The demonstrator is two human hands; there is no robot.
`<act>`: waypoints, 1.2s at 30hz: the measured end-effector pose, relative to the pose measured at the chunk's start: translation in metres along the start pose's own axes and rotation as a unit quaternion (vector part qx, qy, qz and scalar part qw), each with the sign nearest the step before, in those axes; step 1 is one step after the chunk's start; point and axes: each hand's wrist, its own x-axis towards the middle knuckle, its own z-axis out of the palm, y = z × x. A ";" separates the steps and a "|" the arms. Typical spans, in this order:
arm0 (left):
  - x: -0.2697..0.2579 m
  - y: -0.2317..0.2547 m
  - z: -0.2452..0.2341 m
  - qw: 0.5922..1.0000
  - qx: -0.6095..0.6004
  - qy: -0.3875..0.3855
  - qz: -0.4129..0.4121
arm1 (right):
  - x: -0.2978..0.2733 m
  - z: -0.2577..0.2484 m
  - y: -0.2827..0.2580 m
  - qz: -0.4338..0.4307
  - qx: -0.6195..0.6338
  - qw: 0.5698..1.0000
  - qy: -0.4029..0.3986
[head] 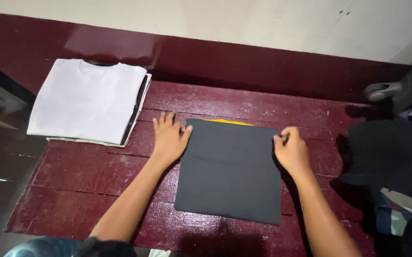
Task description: The person folds a yellow and grey garment by hand on a wooden surface, smoothing the fabric and aligning the edges before placing it on top of another folded shirt.
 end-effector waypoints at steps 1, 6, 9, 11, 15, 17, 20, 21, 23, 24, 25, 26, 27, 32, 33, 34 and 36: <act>0.008 0.000 0.006 1.000 0.001 0.000 -0.001 | 0.006 0.004 -0.004 -0.011 -0.004 1.000 0.015; 0.027 -0.010 0.022 0.996 0.012 0.078 0.044 | 0.021 0.008 -0.006 -0.014 -0.002 1.000 0.023; 0.026 -0.011 0.015 0.997 -0.023 0.062 0.036 | 0.022 0.006 -0.007 0.003 -0.025 1.000 0.013; 0.026 -0.006 0.008 0.997 -0.023 0.066 0.038 | 0.019 0.002 -0.013 0.018 -0.042 0.999 0.006; 0.032 0.024 -0.005 0.986 0.060 0.146 0.048 | 0.000 0.001 -0.041 -0.150 -0.137 0.976 0.076; 0.023 0.051 -0.003 0.990 0.100 0.049 0.084 | -0.008 0.009 -0.060 -0.272 -0.128 0.951 0.071; -0.006 0.087 0.012 0.981 0.088 -0.057 0.165 | -0.024 0.032 -0.087 -0.349 -0.111 0.930 -0.009; -0.009 0.090 0.016 0.974 0.037 -0.059 0.215 | -0.024 0.035 -0.091 -0.383 -0.114 0.914 -0.063; -0.009 0.080 0.015 0.973 0.051 -0.071 0.216 | -0.023 0.033 -0.090 -0.358 -0.158 0.913 -0.116; -0.009 0.072 0.013 0.971 0.065 -0.083 0.216 | -0.022 0.031 -0.087 -0.330 -0.202 0.907 -0.168; -0.007 0.063 0.010 0.970 0.066 -0.083 0.217 | -0.021 0.027 -0.082 -0.330 -0.202 0.907 -0.168; -0.005 0.052 0.004 0.975 0.075 -0.114 0.177 | -0.020 0.019 -0.074 -0.277 -0.255 0.906 -0.195; -0.006 0.041 -0.002 0.977 0.084 -0.142 0.134 | -0.018 0.013 -0.066 -0.226 -0.306 0.898 -0.221; -0.018 0.006 -0.020 0.977 0.155 -0.119 0.081 | 0.004 -0.025 -0.021 -0.036 -0.304 0.931 -0.199; -0.020 0.005 -0.020 0.977 0.175 -0.095 0.074 | 0.002 -0.024 -0.019 -0.034 -0.303 0.931 -0.199; -0.019 0.009 -0.018 0.977 0.175 -0.095 0.076 | -0.001 -0.020 -0.021 -0.061 -0.320 0.935 -0.142; -0.015 0.027 -0.011 0.979 0.153 -0.039 0.126 | -0.015 -0.018 -0.033 -0.113 -0.307 0.941 -0.090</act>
